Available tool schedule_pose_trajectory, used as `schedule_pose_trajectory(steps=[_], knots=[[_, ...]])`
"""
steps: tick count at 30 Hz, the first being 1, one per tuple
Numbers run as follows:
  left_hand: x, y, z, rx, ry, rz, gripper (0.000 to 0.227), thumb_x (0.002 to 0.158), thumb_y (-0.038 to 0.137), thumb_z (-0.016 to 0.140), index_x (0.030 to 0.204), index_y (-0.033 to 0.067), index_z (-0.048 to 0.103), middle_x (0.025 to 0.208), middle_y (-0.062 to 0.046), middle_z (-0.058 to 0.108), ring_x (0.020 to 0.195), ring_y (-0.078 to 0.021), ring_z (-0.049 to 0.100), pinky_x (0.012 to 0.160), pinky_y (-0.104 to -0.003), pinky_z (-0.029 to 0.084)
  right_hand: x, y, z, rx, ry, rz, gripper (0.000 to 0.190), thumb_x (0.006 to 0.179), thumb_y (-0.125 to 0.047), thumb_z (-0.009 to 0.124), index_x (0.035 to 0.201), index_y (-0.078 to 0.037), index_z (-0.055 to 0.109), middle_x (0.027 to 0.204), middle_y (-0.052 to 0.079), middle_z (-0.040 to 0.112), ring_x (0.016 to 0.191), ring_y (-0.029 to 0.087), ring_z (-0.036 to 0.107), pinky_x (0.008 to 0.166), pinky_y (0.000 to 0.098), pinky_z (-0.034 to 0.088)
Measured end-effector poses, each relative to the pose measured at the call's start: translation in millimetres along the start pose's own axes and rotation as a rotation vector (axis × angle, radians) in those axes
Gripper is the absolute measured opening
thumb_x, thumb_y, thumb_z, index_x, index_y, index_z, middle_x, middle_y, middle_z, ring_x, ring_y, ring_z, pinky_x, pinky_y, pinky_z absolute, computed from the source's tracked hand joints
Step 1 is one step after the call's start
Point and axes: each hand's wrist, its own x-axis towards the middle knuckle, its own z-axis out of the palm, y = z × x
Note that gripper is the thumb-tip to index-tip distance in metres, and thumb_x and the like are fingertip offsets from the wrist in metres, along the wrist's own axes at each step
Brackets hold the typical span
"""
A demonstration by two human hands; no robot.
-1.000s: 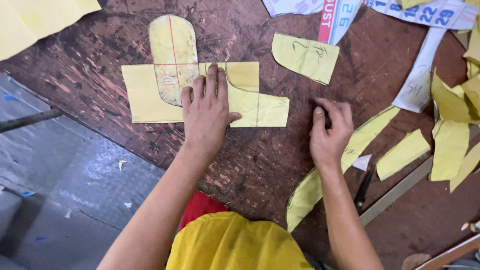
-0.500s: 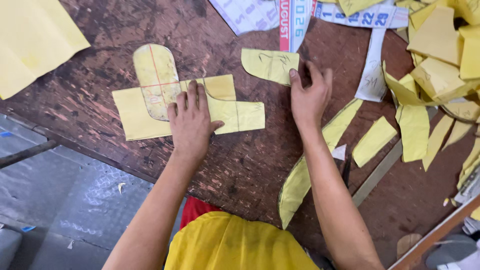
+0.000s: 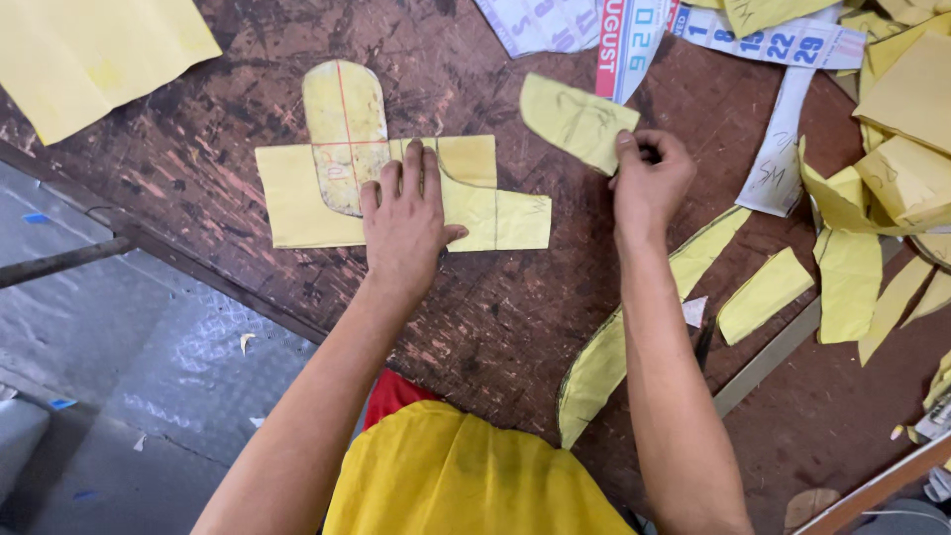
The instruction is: The person arranges several yellow paper pattern pieces on a wooden work table. They pick up, place, and align the pieces, occasionally adjusting their positions to fit together. The person uses their hands to smooth and position the patterns without using any tools.
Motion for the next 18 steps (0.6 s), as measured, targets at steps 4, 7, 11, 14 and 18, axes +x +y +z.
schedule_pose_trajectory(steps=[4, 7, 11, 14, 18], knots=[[0.7, -0.4, 2.5, 0.006, 0.022, -0.003, 0.112, 0.065, 0.053, 0.087, 0.152, 0.0015, 0.038, 0.155, -0.011, 0.038, 0.131, -0.0298, 0.043, 0.103, -0.05, 0.038, -3.2, -9.8, -7.5, 0.048, 0.002, -0.023, 0.014, 0.097, -0.01, 0.077, 0.098, 0.003, 0.071, 0.079, 0.004, 0.066, 0.052, 0.009, 0.056, 0.046, 0.0256, 0.041], [0.3, -0.3, 3.1, -0.011, 0.021, -0.009, 0.112, 0.064, 0.053, 0.087, 0.152, 0.0019, 0.038, 0.156, -0.01, 0.039, 0.131, -0.0294, 0.043, 0.103, -0.05, 0.038, -26.6, -20.1, -11.2, -0.084, 0.086, -0.243, 0.011, 0.098, -0.006, 0.074, 0.105, 0.002, 0.072, 0.097, 0.007, 0.065, 0.069, 0.012, 0.06, 0.054, 0.0248, 0.047], [-2.4, -3.2, 5.3, -0.018, 0.057, 0.012, 0.11, 0.066, 0.052, 0.087, 0.151, 0.0007, 0.039, 0.156, -0.012, 0.039, 0.132, -0.0305, 0.043, 0.104, -0.051, 0.038, -87.8, -33.3, 4.4, -0.451, -0.097, -0.697, 0.018, 0.089, -0.001, 0.076, 0.108, -0.001, 0.074, 0.102, 0.011, 0.062, 0.089, 0.025, 0.065, 0.076, 0.0335, 0.053], [-6.5, -4.1, 6.6, -0.025, 0.05, 0.011, 0.112, 0.065, 0.051, 0.087, 0.152, 0.0003, 0.039, 0.155, -0.012, 0.04, 0.131, -0.031, 0.044, 0.105, -0.051, 0.037, -128.1, -39.9, 46.0, -0.39, -0.342, -0.675, 0.025, 0.096, -0.007, 0.072, 0.122, -0.008, 0.072, 0.111, 0.012, 0.06, 0.085, 0.026, 0.067, 0.072, 0.0342, 0.058], [0.1, -2.6, 4.4, -0.027, 0.076, 0.008, 0.105, 0.069, 0.044, 0.087, 0.152, 0.0018, 0.04, 0.154, -0.012, 0.041, 0.132, -0.0311, 0.045, 0.106, -0.052, 0.037, -136.4, -44.7, 77.0, -0.336, -0.375, -0.737, 0.029, 0.096, -0.002, 0.066, 0.125, -0.004, 0.069, 0.11, 0.012, 0.06, 0.085, 0.03, 0.069, 0.072, 0.0415, 0.057]])
